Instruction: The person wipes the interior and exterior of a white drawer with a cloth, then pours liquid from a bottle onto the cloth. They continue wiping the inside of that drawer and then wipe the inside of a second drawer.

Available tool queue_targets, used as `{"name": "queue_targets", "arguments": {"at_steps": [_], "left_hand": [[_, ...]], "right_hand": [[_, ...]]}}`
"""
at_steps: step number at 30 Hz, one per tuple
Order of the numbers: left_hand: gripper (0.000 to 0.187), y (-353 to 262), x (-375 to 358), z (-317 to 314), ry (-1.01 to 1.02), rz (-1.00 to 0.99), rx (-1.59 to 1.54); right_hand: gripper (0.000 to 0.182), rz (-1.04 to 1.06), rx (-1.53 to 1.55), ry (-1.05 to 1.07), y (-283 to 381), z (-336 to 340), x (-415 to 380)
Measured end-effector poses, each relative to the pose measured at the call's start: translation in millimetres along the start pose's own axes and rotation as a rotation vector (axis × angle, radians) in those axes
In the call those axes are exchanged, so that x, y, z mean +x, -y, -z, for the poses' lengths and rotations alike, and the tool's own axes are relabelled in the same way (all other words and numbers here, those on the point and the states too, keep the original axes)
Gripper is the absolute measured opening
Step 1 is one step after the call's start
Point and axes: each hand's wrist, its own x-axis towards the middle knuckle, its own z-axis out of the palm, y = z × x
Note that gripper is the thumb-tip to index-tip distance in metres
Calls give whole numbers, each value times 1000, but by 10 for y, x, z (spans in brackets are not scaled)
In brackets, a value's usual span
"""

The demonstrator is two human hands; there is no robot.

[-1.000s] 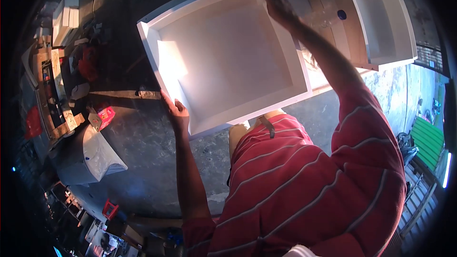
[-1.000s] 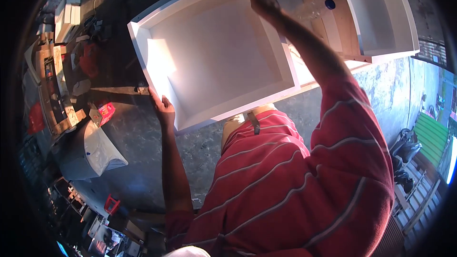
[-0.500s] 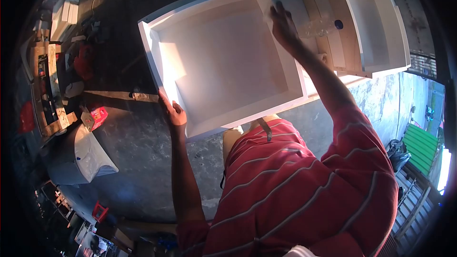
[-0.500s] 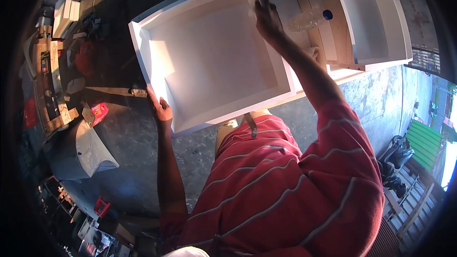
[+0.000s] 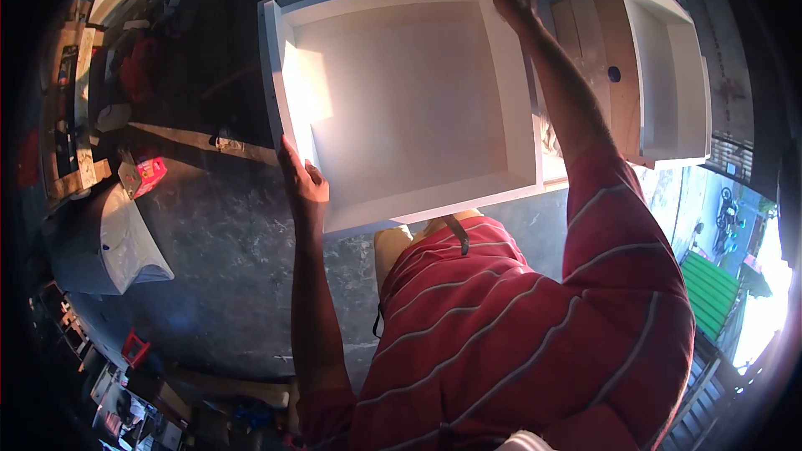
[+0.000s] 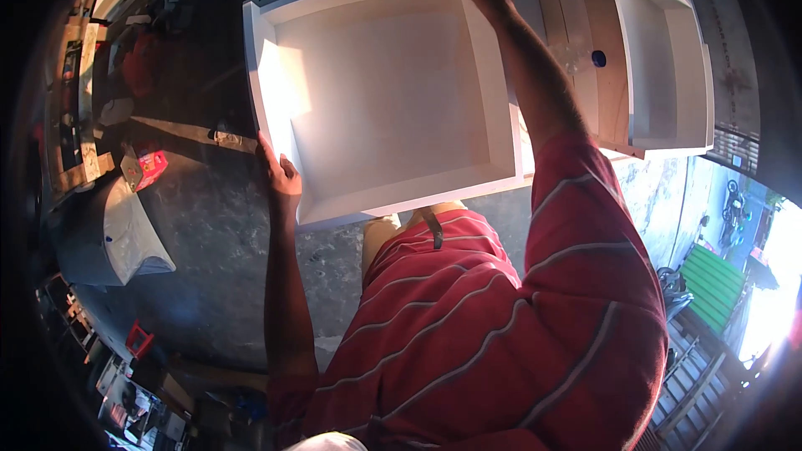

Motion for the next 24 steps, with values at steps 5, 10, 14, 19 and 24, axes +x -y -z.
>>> {"name": "queue_targets", "arguments": {"at_steps": [5,10,14,19,24], "left_hand": [[65,-54,6,52,-3,3,-30],[65,-94,23,78,-17,-4,-15],[65,-111,28,91,-3,33,-60],[65,-117,14,90,-19,35,-72],[64,-112,22,86,-23,31,-44]], "right_hand": [[43,-130,22,32,188,116,185],[39,45,83,-227,145,129,-93],[45,-98,-21,153,110,343,298],[50,-147,-57,198,-458,757,606],[74,-216,277,-1,242,736,-185]]}}
